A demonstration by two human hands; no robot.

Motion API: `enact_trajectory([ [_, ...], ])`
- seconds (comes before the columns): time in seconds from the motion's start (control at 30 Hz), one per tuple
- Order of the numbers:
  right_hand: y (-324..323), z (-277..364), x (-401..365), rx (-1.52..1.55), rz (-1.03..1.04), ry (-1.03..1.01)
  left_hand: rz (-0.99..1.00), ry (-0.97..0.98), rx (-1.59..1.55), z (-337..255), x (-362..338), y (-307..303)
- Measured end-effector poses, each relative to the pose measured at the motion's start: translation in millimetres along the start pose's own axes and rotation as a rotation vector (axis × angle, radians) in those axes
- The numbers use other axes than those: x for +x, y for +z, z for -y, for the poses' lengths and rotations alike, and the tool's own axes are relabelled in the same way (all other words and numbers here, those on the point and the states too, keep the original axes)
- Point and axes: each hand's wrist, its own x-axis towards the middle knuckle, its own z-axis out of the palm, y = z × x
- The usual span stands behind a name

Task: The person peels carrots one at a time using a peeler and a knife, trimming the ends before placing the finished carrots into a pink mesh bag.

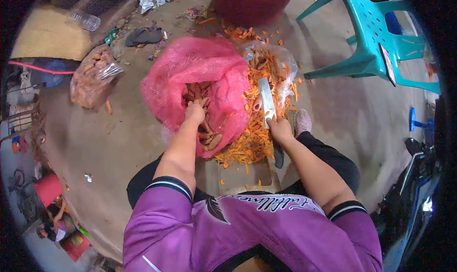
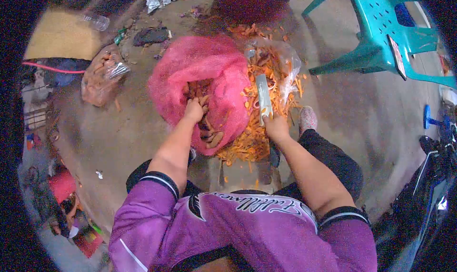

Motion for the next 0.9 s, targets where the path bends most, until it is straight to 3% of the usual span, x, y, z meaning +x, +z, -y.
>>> enact_trajectory([
  [0.03, -2.1, 13.8, 6.8, -0.051, 0.02, 0.11, 0.01, -0.019, 0.055, -4.8, -4.0, 2.7],
  [0.07, 1.5, 15.1, 23.7, -0.069, -0.028, 0.091, 0.015, -0.044, 0.11, -6.3, -2.9, 4.7],
  [0.1, 12.0, 13.7, 40.7, -0.084, -0.068, 0.073, -0.041, 0.113, 0.151, 29.3, 10.0, 34.3],
  [0.2, 29.9, 24.6, 62.6, -0.02, -0.118, -0.098, 0.101, -0.294, 0.211, 5.4, -23.9, -20.0],
  [0.23, 35.0, 31.5, 69.7, 0.025, -0.126, -0.179, 0.064, -0.364, 0.255, 1.4, -37.0, -34.6],
  [0.33, 65.9, -13.8, 121.1, 0.136, -0.046, -0.097, 0.269, -0.466, 0.312, 59.5, -40.8, -23.4],
  [0.43, 65.9, -16.6, 125.8, -0.143, -0.169, 0.054, 0.411, -0.385, 0.286, 65.4, -39.7, -17.6],
  [0.47, 62.0, -10.7, 122.1, -0.266, -0.238, 0.107, 0.364, -0.299, 0.304, 60.2, -41.4, -13.0],
  [0.5, 55.2, -4.6, 121.1, -0.347, -0.083, 0.003, 0.315, -0.214, 0.319, 44.7, -44.6, -9.5],
  [0.57, 61.4, 1.9, 125.3, -0.305, -0.196, 0.058, 0.157, -0.115, 0.37, 46.1, -45.5, 11.8],
  [0.67, 58.3, 9.6, 124.9, -0.287, -0.183, 0.073, 0.198, -0.45, 0.114, 41.5, -19.6, -7.6],
  [0.7, 54.8, 13.7, 124.9, -0.287, -0.152, 0.064, 0.172, -0.276, 0.213, 85.8, 0.4, 16.4],
  [0.77, 51.7, 17.3, 123.9, -0.273, -0.14, 0.034, 0.196, -0.199, 0.204, 119.3, 24.2, 18.8],
  [0.9, 54.3, 19.7, 122.2, -0.292, -0.152, 0.001, 0.209, -0.5, -0.321, 38.6, -0.7, -42.1],
])
